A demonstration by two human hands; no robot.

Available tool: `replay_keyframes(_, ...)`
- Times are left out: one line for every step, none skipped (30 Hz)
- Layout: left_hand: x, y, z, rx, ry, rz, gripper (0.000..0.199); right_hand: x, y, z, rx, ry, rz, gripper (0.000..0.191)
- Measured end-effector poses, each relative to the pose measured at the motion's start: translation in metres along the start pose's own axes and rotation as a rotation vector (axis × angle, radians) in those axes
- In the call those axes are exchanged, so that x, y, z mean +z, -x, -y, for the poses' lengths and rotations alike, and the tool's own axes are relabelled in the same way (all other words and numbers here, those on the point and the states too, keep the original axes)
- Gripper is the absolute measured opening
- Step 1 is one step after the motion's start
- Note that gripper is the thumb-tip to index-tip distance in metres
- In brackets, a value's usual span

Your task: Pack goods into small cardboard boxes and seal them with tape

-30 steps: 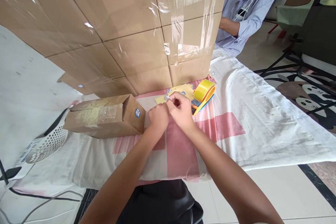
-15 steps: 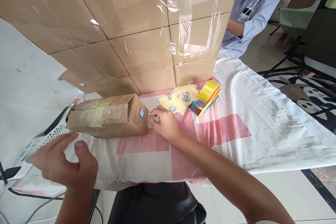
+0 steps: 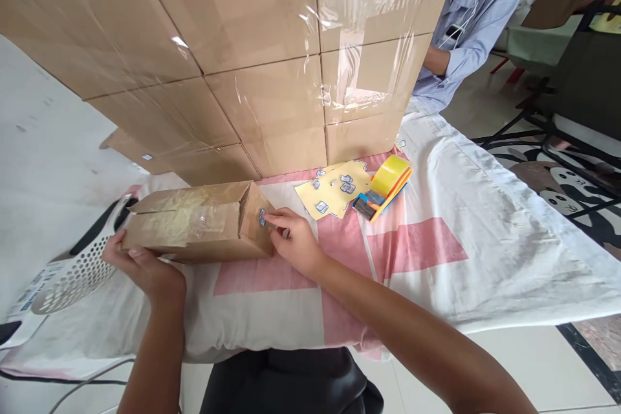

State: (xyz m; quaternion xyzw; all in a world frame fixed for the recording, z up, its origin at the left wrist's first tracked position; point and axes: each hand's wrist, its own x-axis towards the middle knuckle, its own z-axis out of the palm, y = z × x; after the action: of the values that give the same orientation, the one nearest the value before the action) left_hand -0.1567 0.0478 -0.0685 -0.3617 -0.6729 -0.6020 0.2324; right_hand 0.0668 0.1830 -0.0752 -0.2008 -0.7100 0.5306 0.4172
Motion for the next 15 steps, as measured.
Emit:
replay_keyframes(-0.001, 0.000, 0.001, 0.008, 0.001, -0.003, 0.049, 0.001, -0.002, 0.000, 0.001, -0.007, -0.009, 0.036)
replay_keyframes(-0.002, -0.001, 0.003, 0.014, -0.001, -0.003, 0.049, 0.002, -0.004, 0.000, 0.002, -0.007, -0.022, 0.034)
replay_keyframes(-0.003, -0.001, 0.004, 0.020, -0.005, -0.004, 0.049, 0.003, -0.006, 0.001, 0.008, -0.003, -0.039, 0.034)
replay_keyframes(-0.003, -0.002, 0.004, 0.026, -0.008, -0.005, 0.050, 0.004, -0.009, 0.002, 0.018, 0.004, -0.046, 0.035)
replay_keyframes(-0.003, -0.002, 0.004, 0.029, -0.009, -0.007, 0.050, 0.004, -0.012, 0.003, 0.026, 0.008, -0.042, 0.037)
replay_keyframes(-0.003, -0.002, 0.004, 0.029, -0.009, -0.008, 0.050, 0.003, -0.016, 0.003, 0.030, 0.007, -0.030, 0.039)
replay_keyframes(-0.003, -0.002, 0.004, 0.027, -0.004, -0.006, 0.049, 0.003, -0.018, 0.004, 0.030, 0.002, -0.011, 0.040)
replay_keyframes(-0.002, -0.001, 0.003, 0.028, 0.002, -0.006, 0.047, 0.002, -0.021, 0.004, 0.028, -0.007, 0.015, 0.038)
replay_keyframes(-0.002, -0.001, 0.003, 0.029, 0.010, -0.008, 0.046, 0.001, -0.023, 0.003, 0.026, -0.017, 0.041, 0.034)
replay_keyframes(-0.001, -0.001, 0.002, 0.030, 0.016, -0.010, 0.045, -0.001, -0.025, 0.002, 0.027, -0.029, 0.065, 0.029)
replay_keyframes(-0.001, -0.001, 0.002, 0.031, 0.020, -0.010, 0.045, -0.002, -0.026, 0.001, 0.030, -0.047, 0.087, 0.025)
replay_keyframes(-0.001, -0.001, 0.002, 0.031, 0.025, -0.010, 0.046, -0.003, -0.027, -0.001, 0.032, -0.068, 0.114, 0.021)
replay_keyframes(-0.001, -0.001, 0.002, 0.030, 0.029, -0.010, 0.047, -0.005, -0.029, -0.002, 0.031, -0.087, 0.135, 0.018)
replay_keyframes(0.000, -0.001, 0.002, 0.031, 0.030, -0.007, 0.048, -0.006, -0.030, -0.004, 0.025, -0.095, 0.146, 0.015)
replay_keyframes(0.000, -0.001, 0.002, 0.034, 0.031, -0.006, 0.049, -0.007, -0.031, -0.005, 0.011, -0.086, 0.145, 0.013)
